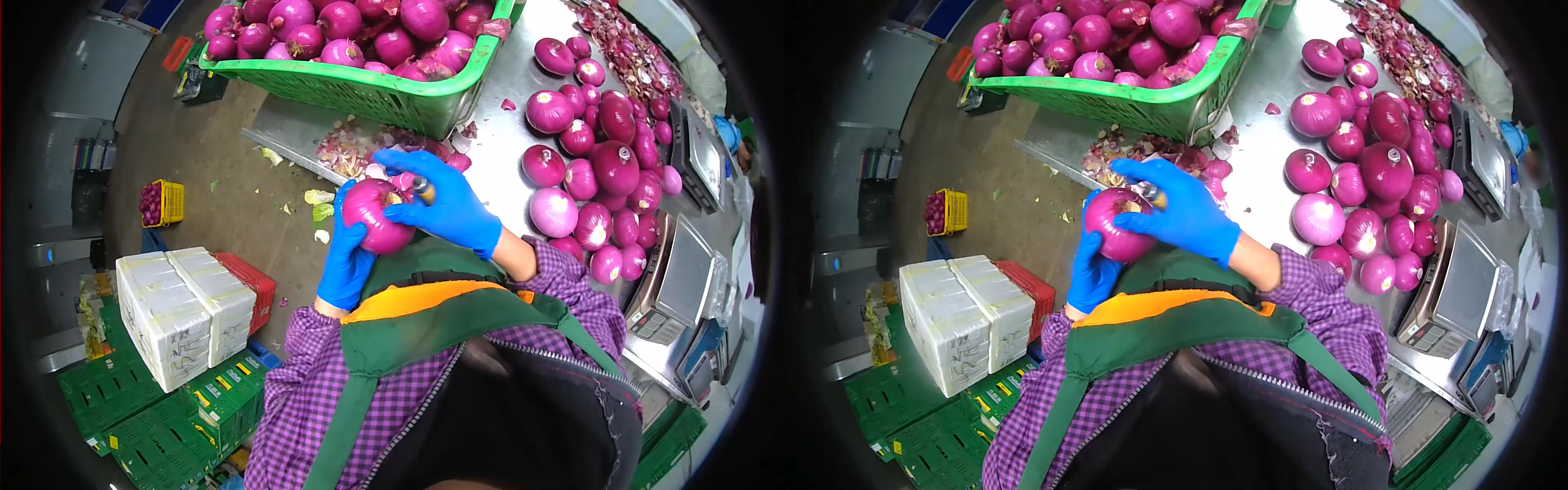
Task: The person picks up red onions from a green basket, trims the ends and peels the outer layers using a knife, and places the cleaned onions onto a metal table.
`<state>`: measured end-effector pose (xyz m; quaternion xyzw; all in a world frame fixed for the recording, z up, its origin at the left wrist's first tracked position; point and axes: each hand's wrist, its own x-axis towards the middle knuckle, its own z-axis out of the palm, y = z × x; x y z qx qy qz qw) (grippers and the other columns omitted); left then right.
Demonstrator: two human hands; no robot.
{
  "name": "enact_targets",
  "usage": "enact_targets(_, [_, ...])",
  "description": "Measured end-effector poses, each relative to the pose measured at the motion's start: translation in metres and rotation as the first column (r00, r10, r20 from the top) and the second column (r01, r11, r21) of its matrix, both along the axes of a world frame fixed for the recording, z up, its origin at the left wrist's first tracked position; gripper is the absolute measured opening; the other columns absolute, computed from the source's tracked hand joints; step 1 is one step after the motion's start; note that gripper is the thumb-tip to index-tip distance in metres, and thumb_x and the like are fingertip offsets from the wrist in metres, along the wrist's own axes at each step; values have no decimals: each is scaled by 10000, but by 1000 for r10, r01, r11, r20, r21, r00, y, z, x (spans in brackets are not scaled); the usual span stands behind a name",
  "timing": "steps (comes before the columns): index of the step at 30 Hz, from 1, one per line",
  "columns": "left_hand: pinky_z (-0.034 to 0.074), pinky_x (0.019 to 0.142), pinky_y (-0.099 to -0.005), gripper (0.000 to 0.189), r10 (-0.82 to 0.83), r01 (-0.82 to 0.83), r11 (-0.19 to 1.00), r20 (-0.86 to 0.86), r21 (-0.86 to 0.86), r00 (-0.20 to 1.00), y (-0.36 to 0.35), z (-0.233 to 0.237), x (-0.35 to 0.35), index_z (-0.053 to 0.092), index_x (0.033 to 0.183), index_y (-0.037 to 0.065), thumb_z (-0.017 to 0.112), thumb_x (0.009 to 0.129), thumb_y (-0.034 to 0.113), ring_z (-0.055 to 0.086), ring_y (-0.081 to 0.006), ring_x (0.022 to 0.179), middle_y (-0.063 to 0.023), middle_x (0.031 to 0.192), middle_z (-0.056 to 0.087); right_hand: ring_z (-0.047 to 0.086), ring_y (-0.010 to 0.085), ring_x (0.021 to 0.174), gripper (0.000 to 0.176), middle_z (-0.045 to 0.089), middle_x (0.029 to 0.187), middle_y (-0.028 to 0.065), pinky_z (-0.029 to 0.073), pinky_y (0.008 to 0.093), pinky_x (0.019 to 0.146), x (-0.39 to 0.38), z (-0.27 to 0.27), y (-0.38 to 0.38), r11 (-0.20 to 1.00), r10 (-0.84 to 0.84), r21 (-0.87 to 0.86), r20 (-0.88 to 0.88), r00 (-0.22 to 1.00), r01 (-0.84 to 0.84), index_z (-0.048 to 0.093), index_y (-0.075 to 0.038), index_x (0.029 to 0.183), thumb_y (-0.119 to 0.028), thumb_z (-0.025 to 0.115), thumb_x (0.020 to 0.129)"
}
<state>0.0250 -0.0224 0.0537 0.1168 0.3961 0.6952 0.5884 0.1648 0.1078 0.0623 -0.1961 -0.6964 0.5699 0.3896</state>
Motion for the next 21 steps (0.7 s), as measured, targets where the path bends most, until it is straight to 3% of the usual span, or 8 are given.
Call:
enact_targets(4, [316, 1104, -393, 922, -34, 47, 996, -170, 71, 985, 3, 2, 6, 231, 1455, 116, 741, 687, 88, 388, -250, 1299, -102, 1403, 365, 640, 179, 832, 275, 676, 884, 97, 490, 320, 792, -3, -16, -1, 972, 62, -236, 180, 982, -18, 676, -45, 986, -259, 717, 819])
enact_targets(8, [310, 1108, -380, 929, 17, -10, 999, -244, 30, 970, 4, -14, 6, 252, 1443, 63, 764, 669, 80, 369, -238, 1318, -96, 1416, 365, 631, 139, 855, 239, 682, 910, 83, 494, 308, 802, 3, -27, -4, 855, -31, -515, 59, 998, 57, 657, -8, 979, -214, 672, 858])
enact_targets(11, [314, 1105, -387, 931, -160, 160, 987, -60, -6, 985, 2, -11, 1, 267, 1434, 64, 786, 663, 119, 368, -240, 1319, -100, 1418, 366, 633, 142, 873, 221, 686, 912, 86, 495, 311, 809, 5, -24, -9, 914, 70, -406, 147, 987, -5, 650, -8, 990, -187, 662, 861])
enact_targets(12, [314, 1105, -387, 931, -168, 168, 986, -54, -4, 984, 2, -9, 0, 267, 1434, 64, 786, 663, 119, 368, -240, 1319, -100, 1418, 366, 628, 139, 862, 204, 686, 896, 94, 491, 312, 799, 4, -28, -16, 954, 54, -296, 31, 998, -42, 650, -20, 991, -177, 659, 860])
enact_targets(15, [332, 1094, -402, 935, -149, 156, 977, 62, -147, 987, 3, -10, -4, 283, 1423, 80, 807, 657, 194, 381, -249, 1308, -106, 1415, 370, 634, 151, 826, 191, 682, 881, 102, 492, 314, 780, 1, -30, -20, 968, -51, -241, 76, 996, 68, 653, -22, 977, -174, 656, 860])
enact_targets(17, [356, 1079, -418, 975, -56, 63, 998, -386, 6, 921, 4, -23, -2, 268, 1423, 97, 824, 643, 283, 397, -261, 1295, -114, 1414, 370, 646, 174, 785, 188, 684, 883, 111, 499, 315, 744, 0, -39, -14, 967, -81, -227, 143, 986, 113, 651, -13, 962, -174, 651, 865])
enact_targets(19, [362, 1075, -420, 1002, 22, 2, 997, -338, 71, 941, 2, -17, -3, 255, 1425, 101, 832, 630, 293, 403, -265, 1288, -116, 1413, 371, 647, 187, 768, 185, 685, 880, 118, 504, 311, 707, 5, -58, 2, 797, -202, -498, 314, 928, 342, 661, -26, 972, -176, 651, 864])
enact_targets(21, [369, 1072, -422, 1028, 103, -65, 988, -288, 138, 952, 6, -10, -5, 241, 1428, 104, 841, 617, 304, 409, -269, 1282, -117, 1412, 371, 647, 197, 762, 235, 680, 931, 109, 506, 317, 673, 11, -57, -7, 900, -214, -314, 287, 934, 303, 657, -86, 1057, -151, 670, 832])
